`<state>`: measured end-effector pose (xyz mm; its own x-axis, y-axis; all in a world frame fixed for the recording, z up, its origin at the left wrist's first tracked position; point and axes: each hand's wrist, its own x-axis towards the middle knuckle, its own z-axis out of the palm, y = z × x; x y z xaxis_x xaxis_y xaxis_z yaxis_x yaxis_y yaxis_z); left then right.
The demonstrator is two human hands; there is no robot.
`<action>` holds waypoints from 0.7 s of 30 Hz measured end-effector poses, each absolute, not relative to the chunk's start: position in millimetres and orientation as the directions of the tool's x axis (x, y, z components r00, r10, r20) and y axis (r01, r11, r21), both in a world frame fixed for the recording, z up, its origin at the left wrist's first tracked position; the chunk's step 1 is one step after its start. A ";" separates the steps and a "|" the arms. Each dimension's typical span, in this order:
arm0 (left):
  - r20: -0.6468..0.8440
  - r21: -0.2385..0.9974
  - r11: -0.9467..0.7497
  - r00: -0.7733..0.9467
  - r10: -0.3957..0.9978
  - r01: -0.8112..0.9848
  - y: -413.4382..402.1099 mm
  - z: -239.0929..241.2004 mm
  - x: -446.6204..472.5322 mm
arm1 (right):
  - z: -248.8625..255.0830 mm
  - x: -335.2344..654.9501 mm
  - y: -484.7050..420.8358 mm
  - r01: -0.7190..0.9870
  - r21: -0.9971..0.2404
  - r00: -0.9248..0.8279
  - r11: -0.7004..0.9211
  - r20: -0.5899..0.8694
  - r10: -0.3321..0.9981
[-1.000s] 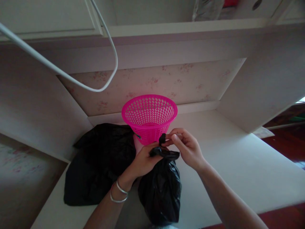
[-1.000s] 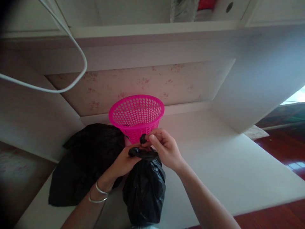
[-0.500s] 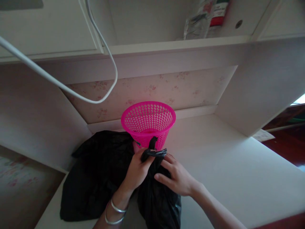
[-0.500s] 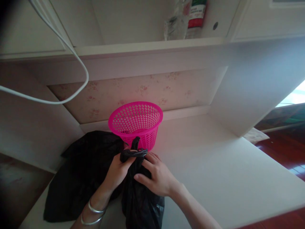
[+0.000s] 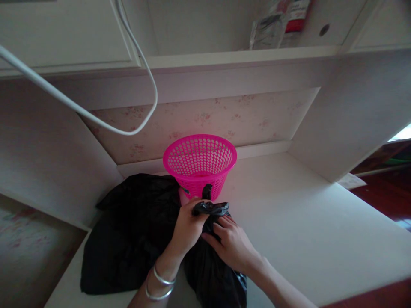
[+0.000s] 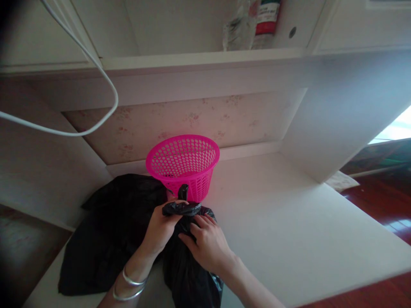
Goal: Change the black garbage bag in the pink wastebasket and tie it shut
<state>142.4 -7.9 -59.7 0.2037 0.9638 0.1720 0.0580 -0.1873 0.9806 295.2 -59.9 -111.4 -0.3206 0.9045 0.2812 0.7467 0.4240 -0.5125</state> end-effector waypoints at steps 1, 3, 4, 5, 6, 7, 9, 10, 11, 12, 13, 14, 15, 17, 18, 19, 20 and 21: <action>0.160 0.983 -0.175 0.217 0.963 0.050 -9.7 -58.8 143.0 | -112.8 296.7 -61.5 0.743 -0.530 -0.314 0.408 0.262 0.912; 0.136 0.989 -0.145 0.251 0.958 0.019 -14.0 -57.9 142.7 | -114.1 302.2 -65.1 0.716 -0.589 -0.299 0.376 0.229 0.927; 0.119 0.992 -0.125 0.278 0.953 0.002 -16.3 -58.6 141.7 | -114.1 306.2 -66.8 0.693 -0.626 -0.279 0.358 0.225 0.934; 0.105 0.994 -0.104 0.307 0.946 -0.021 -18.6 -60.4 140.1 | -113.7 311.1 -68.5 0.666 -0.663 -0.250 0.341 0.232 0.940; 0.102 0.995 -0.089 0.330 0.938 -0.054 -20.9 -63.3 137.9 | -113.2 316.8 -69.9 0.643 -0.693 -0.212 0.326 0.248 0.945; 0.109 0.993 -0.083 0.344 0.933 -0.090 -23.0 -67.3 135.2 | -112.5 323.4 -71.1 0.629 -0.714 -0.164 0.308 0.266 0.950; 0.145 0.983 -0.098 0.330 0.933 -0.154 -27.4 -77.2 129.0 | -110.6 338.8 -72.7 0.634 -0.721 -0.067 0.281 0.311 0.948; 0.159 0.979 -0.109 0.309 0.938 -0.174 -29.7 -82.4 125.9 | -109.2 347.7 -73.2 0.649 -0.708 -0.026 0.279 0.346 0.938; 0.159 0.978 -0.111 0.287 0.945 -0.176 -32.4 -87.3 122.9 | -107.2 357.2 -73.6 0.669 -0.686 0.003 0.285 0.386 0.922; 0.139 0.983 -0.099 0.270 0.953 -0.157 -35.3 -91.8 120.3 | -104.6 367.6 -73.9 0.693 -0.658 0.024 0.293 0.428 0.904; 0.105 0.989 -0.075 0.258 0.960 -0.124 -38.7 -95.9 118.0 | -101.3 378.7 -73.9 0.720 -0.627 0.039 0.297 0.463 0.886; 0.065 0.996 -0.046 0.248 0.967 -0.083 -42.3 -99.7 115.9 | -97.5 390.6 -73.6 0.751 -0.595 0.055 0.286 0.488 0.871; 0.021 0.999 -0.012 0.243 0.970 -0.036 -46.1 -103.6 114.2 | -93.4 403.3 -72.7 0.784 -0.564 0.076 0.260 0.503 0.861; -0.059 0.998 0.050 0.240 0.969 0.043 -53.6 -112.4 111.5 | -85.3 430.5 -68.5 0.839 -0.512 0.131 0.183 0.516 0.847; -0.091 0.995 0.077 0.240 0.967 0.066 -57.0 -117.5 110.4 | -81.9 444.8 -64.8 0.858 -0.491 0.153 0.152 0.526 0.837; -0.119 0.992 0.103 0.238 0.964 0.078 -59.9 -123.1 109.4 | -79.2 459.3 -60.0 0.871 -0.475 0.170 0.125 0.530 0.831; -0.145 0.988 0.129 0.230 0.962 0.085 -62.3 -128.7 108.6 | -77.3 473.7 -54.3 0.884 -0.458 0.186 0.098 0.535 0.824; -0.171 0.984 0.155 0.218 0.961 0.088 -64.2 -134.1 107.9 | -76.1 487.8 -47.7 0.897 -0.439 0.210 0.054 0.529 0.822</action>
<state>107.9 -64.2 -134.1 0.2181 0.9608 -0.1710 0.0877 0.1552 0.9840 487.8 -47.7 -76.1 0.2097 0.8221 0.5293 0.8967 0.0542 -0.4394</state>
